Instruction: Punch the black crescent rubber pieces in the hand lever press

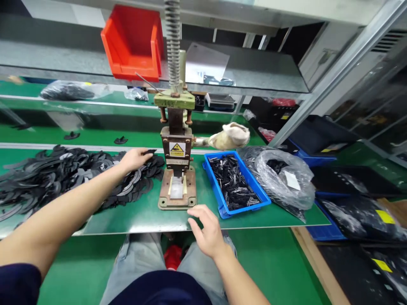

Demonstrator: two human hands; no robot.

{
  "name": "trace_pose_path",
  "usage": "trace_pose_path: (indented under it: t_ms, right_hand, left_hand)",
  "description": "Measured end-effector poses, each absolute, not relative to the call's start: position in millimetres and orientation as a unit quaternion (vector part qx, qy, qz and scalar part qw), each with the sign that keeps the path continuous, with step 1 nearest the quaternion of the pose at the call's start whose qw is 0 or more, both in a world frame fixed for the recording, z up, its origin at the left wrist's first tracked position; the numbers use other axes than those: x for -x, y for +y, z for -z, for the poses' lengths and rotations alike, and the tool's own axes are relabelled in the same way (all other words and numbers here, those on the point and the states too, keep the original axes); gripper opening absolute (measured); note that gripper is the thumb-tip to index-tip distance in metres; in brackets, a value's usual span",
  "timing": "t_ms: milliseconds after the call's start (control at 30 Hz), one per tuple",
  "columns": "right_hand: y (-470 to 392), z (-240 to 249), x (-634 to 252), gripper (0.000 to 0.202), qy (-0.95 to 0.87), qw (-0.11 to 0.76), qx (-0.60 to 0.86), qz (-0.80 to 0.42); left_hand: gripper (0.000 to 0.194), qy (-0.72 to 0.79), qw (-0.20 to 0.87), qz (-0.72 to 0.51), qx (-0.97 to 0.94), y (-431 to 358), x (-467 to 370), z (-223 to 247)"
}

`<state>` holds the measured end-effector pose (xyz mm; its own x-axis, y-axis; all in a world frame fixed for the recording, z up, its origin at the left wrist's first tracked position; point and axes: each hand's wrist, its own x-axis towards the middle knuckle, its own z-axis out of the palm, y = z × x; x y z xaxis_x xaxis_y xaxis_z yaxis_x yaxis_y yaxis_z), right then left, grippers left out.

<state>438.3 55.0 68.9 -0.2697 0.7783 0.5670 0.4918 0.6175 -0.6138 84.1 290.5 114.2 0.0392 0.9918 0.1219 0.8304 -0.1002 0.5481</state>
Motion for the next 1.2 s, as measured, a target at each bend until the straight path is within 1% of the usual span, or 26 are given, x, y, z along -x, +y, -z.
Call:
trace_pose_path:
  t_ms: [67,133,167,200,267,333,400,433,467,533,567,633,667,700,767,833,967,1100,1200]
  right_hand:
    - [56,-74,-441,0.029,-0.785,0.437,0.41,-0.154]
    - [56,-79,-447,0.028,-0.787,0.431,0.417,-0.146]
    - [56,-82,-451,0.028,-0.786,0.429,0.422,-0.141]
    - [56,-84,-458,0.029,-0.785,0.429,0.427,-0.134]
    - [58,-87,-476,0.029,-0.781,0.429,0.439,-0.117]
    - [65,-91,-500,0.026,-0.774,0.425,0.46,-0.093]
    - [80,-96,-527,0.022,-0.761,0.398,0.509,-0.059]
    - [90,-100,-540,0.023,-0.753,0.362,0.548,-0.042]
    - [101,-103,-551,0.026,-0.746,0.306,0.591,-0.027]
    - [125,-108,-567,0.039,-0.733,0.157,0.662,-0.015]
    - [136,-110,-572,0.047,-0.727,0.104,0.678,-0.021]
    - [152,-109,-574,0.062,-0.722,0.045,0.689,-0.041]
    - [158,-106,-574,0.066,-0.72,0.025,0.692,-0.052]
    - [162,-104,-572,0.066,-0.717,0.007,0.694,-0.062]
    - [167,-98,-569,0.054,-0.712,-0.019,0.698,-0.078]
    - [168,-95,-565,0.044,-0.706,-0.029,0.702,-0.085]
    - [163,-98,-565,0.04,-0.695,0.001,0.715,-0.077]
    - [153,-104,-573,0.03,-0.689,0.085,0.716,-0.07]
    - [144,-107,-579,0.04,-0.688,0.173,0.702,-0.068]
  left_hand:
    - [0.042,0.651,0.12,-0.24,-0.711,331,-86,-128]
    - [0.056,0.651,0.107,-0.246,-0.71,358,-88,-136]
    - [0.06,0.654,0.107,-0.251,-0.705,365,-88,-136]
    - [0.06,0.658,0.108,-0.258,-0.7,368,-88,-133]
    - [0.051,0.655,0.113,-0.271,-0.697,358,-86,-122]
    - [0.043,0.638,0.122,-0.287,-0.704,334,-82,-108]
    - [0.037,0.621,0.135,-0.311,-0.707,297,-82,-94]
    - [0.035,0.612,0.14,-0.328,-0.706,276,-83,-88]
    - [0.033,0.602,0.145,-0.345,-0.705,254,-86,-82]
    - [0.032,0.57,0.158,-0.381,-0.711,207,-96,-71]
    - [0.033,0.552,0.166,-0.396,-0.715,184,-102,-64]
    - [0.032,0.52,0.19,-0.404,-0.728,143,-114,-50]
    - [0.031,0.509,0.2,-0.404,-0.733,125,-119,-42]
    - [0.031,0.502,0.21,-0.402,-0.737,109,-122,-35]
    - [0.029,0.49,0.228,-0.398,-0.741,88,-127,-23]
    - [0.027,0.481,0.237,-0.4,-0.744,78,-129,-16]
    - [0.025,0.47,0.232,-0.407,-0.748,75,-132,-15]
    - [0.026,0.47,0.226,-0.4,-0.754,76,-134,-17]
    - [0.026,0.471,0.224,-0.403,-0.752,75,-132,-16]
